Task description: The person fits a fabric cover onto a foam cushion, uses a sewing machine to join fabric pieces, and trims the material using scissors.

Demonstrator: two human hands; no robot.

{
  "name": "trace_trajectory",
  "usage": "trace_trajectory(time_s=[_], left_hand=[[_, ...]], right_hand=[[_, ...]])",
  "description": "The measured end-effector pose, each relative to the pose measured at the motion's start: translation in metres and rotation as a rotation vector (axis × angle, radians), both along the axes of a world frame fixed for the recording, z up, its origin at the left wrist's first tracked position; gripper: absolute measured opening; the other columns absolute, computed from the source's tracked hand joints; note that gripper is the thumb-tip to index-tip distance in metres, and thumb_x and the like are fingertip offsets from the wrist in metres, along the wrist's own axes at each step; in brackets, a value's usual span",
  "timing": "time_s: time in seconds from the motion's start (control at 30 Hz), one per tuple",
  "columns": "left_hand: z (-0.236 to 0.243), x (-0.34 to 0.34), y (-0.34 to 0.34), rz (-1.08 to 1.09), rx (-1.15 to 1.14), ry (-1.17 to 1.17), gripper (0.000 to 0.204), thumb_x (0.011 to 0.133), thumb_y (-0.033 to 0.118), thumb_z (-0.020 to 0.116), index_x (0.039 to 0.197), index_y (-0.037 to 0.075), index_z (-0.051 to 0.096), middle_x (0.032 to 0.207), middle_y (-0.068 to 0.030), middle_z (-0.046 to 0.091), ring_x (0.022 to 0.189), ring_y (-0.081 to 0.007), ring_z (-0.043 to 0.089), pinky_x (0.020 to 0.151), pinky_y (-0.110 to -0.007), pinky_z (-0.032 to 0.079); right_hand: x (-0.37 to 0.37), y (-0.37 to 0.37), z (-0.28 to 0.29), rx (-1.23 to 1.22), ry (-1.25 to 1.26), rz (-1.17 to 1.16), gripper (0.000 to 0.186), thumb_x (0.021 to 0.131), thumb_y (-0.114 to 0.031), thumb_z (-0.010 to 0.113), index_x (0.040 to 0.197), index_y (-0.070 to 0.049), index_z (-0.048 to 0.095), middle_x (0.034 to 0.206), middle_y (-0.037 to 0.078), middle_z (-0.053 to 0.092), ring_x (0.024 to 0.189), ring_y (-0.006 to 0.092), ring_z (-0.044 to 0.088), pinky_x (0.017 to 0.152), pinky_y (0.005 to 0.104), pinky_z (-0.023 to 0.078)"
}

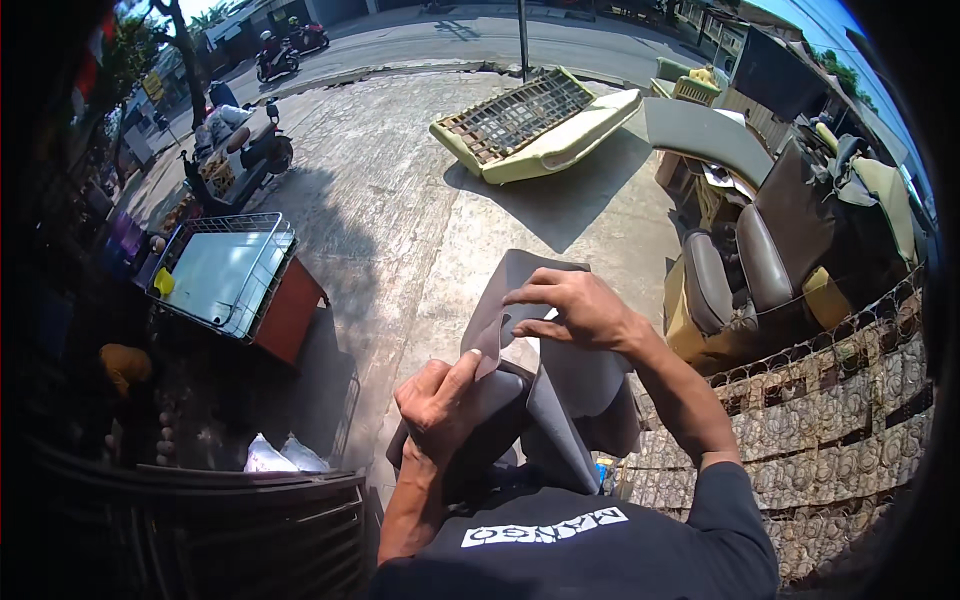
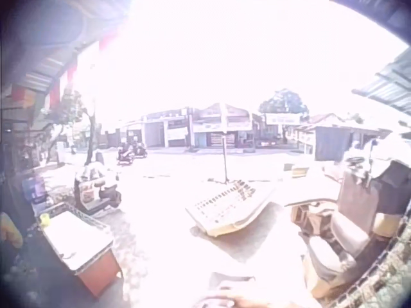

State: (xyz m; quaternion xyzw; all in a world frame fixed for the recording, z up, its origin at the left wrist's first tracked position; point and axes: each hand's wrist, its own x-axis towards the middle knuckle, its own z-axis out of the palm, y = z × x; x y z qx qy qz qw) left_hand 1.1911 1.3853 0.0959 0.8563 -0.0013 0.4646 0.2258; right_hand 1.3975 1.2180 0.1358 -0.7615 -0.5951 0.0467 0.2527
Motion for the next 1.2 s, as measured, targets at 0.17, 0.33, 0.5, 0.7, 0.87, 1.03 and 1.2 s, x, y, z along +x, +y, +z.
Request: trace_trajectory(time_s=[0.17, 0.33, 0.5, 0.7, 0.87, 1.03, 1.2], left_hand=[[-0.021, 0.119, 0.056, -0.231, -0.108, 0.121, 0.035, 0.075, 0.004, 0.08, 0.108, 0.011, 0.074, 0.076, -0.0079, 0.063, 0.06, -0.0239, 0.064, 0.051, -0.036, 0.05], [0.003, 0.248, 0.087, -0.547, -0.267, 0.28, 0.036, 0.081, 0.002, 0.079, 0.115, 0.011, 0.074, 0.083, -0.0108, 0.067, 0.068, -0.0259, 0.069, 0.059, -0.036, 0.054], [0.007, 0.342, 0.14, -0.493, -0.096, 0.318, 0.03, 0.084, 0.016, 0.08, 0.113, 0.013, 0.073, 0.075, -0.0058, 0.059, 0.056, -0.0226, 0.062, 0.049, -0.036, 0.05], [-0.052, 0.464, 0.178, -0.091, 0.022, 0.606, 0.039, 0.082, 0.002, 0.069, 0.118, 0.017, 0.066, 0.087, -0.0091, 0.058, 0.07, -0.0323, 0.067, 0.06, -0.043, 0.053], [-0.175, 0.578, 0.236, 0.469, -0.248, 0.53, 0.035, 0.08, -0.007, 0.057, 0.106, 0.011, 0.073, 0.106, -0.0127, 0.067, 0.093, -0.0384, 0.068, 0.077, -0.046, 0.054], [-0.219, 0.65, 0.289, 0.735, -0.392, 0.37, 0.021, 0.082, -0.001, 0.062, 0.092, 0.008, 0.077, 0.096, -0.0098, 0.074, 0.09, -0.0333, 0.068, 0.082, -0.041, 0.053], [-0.183, 0.756, 0.334, 0.896, -0.256, 0.327, 0.026, 0.083, -0.002, 0.06, 0.102, 0.008, 0.074, 0.097, -0.0108, 0.073, 0.093, -0.0348, 0.067, 0.083, -0.041, 0.053]], right_hand=[[0.078, 0.054, -0.016, 0.087, 0.156, -0.023, 0.056, 0.083, -0.025, 0.08, 0.136, -0.023, 0.062, 0.13, 0.011, 0.063, 0.107, 0.0361, 0.067, 0.088, 0.0446, 0.058], [0.188, 0.084, -0.041, 0.039, 0.295, 0.11, 0.057, 0.068, 0.001, 0.072, 0.123, -0.013, 0.07, 0.119, 0.013, 0.07, 0.104, 0.0358, 0.07, 0.087, 0.0427, 0.058], [0.284, 0.086, -0.051, 0.04, 0.173, -0.247, 0.045, 0.065, 0.002, 0.066, 0.107, -0.011, 0.074, 0.099, 0.009, 0.072, 0.09, 0.0329, 0.071, 0.078, 0.0408, 0.058], [0.41, 0.072, -0.012, -0.036, -0.106, -0.469, 0.046, 0.067, -0.008, 0.08, 0.111, -0.017, 0.072, 0.096, 0.005, 0.07, 0.083, 0.0312, 0.071, 0.07, 0.0402, 0.058], [0.537, 0.031, 0.032, 0.171, -0.179, -0.621, 0.053, 0.063, 0.005, 0.062, 0.113, -0.007, 0.074, 0.09, 0.012, 0.068, 0.083, 0.0295, 0.071, 0.074, 0.0348, 0.056], [0.711, -0.004, 0.047, -0.051, -0.184, -0.667, 0.053, 0.064, 0.009, 0.063, 0.113, -0.006, 0.074, 0.09, 0.014, 0.069, 0.083, 0.0313, 0.07, 0.077, 0.0372, 0.055], [0.907, 0.032, 0.052, -0.228, -0.198, -0.632, 0.05, 0.063, 0.009, 0.076, 0.111, -0.005, 0.075, 0.099, 0.016, 0.072, 0.092, 0.0323, 0.072, 0.082, 0.0389, 0.056]])
